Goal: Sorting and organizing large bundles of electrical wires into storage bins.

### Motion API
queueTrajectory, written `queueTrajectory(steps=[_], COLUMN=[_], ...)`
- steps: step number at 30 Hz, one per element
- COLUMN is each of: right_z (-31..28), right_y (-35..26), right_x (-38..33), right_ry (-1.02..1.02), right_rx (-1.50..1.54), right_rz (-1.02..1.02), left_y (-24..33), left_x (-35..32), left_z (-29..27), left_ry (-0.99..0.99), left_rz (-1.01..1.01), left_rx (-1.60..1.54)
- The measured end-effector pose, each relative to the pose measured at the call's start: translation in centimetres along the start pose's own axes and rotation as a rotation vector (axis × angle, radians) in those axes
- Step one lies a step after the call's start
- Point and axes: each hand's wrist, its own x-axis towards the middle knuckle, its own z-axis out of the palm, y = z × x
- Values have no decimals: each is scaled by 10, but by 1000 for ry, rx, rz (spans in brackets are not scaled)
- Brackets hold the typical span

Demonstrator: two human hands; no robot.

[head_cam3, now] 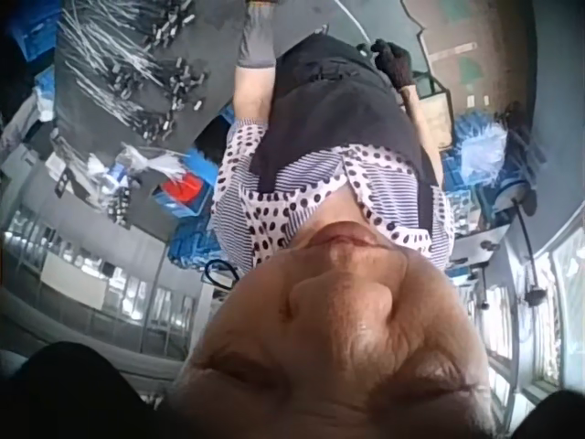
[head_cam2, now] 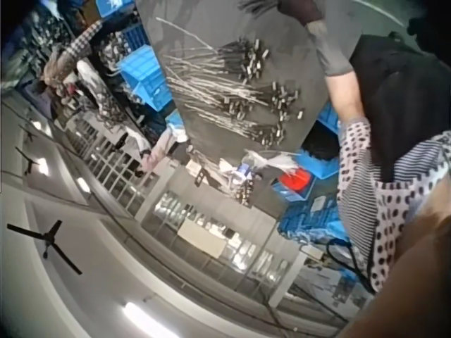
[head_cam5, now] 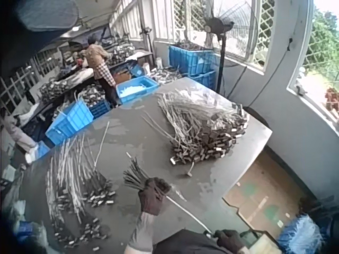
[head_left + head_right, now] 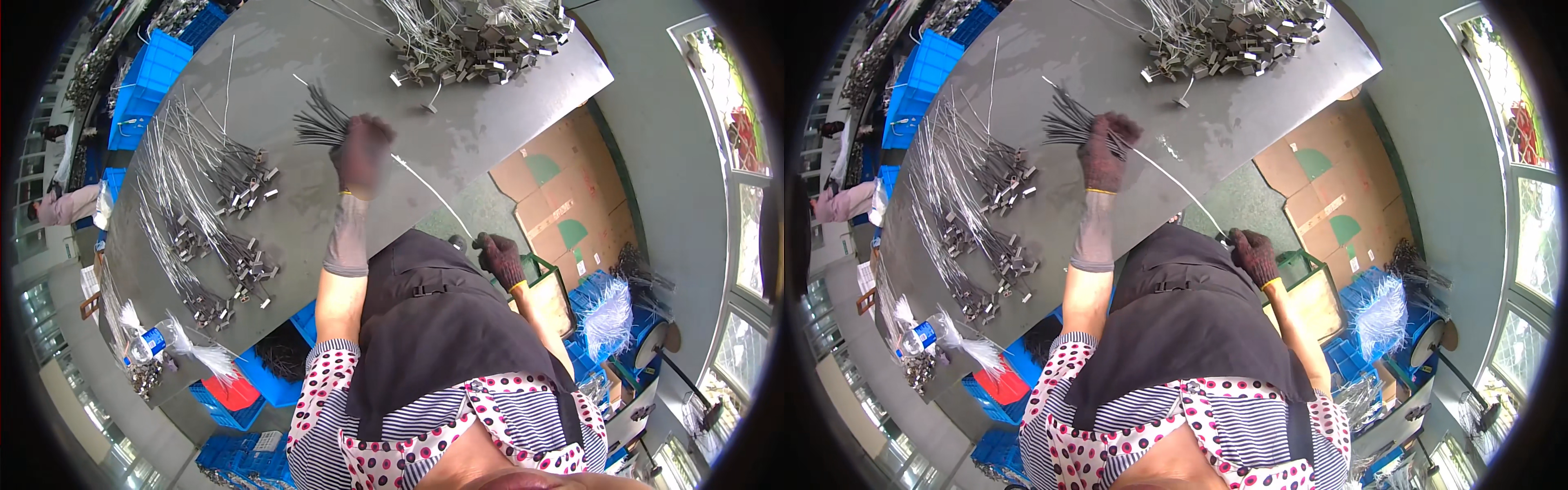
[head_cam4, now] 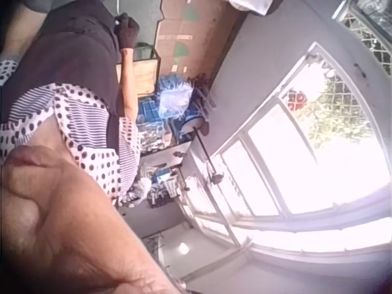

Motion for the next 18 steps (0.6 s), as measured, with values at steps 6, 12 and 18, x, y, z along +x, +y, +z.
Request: queueTrajectory(steps=[6,12,18], right_z=[44,84,96], right_y=[-79,-182,-219], right_x=[56,140,178], right_ry=[-96,-8,326], right_rx=[4,-12,-583], right_rz=[-229,-164,-130], left_y=[-23,-45,-17], left_x=[-2,-16,34], left_z=[9,32,-9], left_ry=[134,67,56], left_rz=[26,-151,-143], left_rx=[582,740,1109])
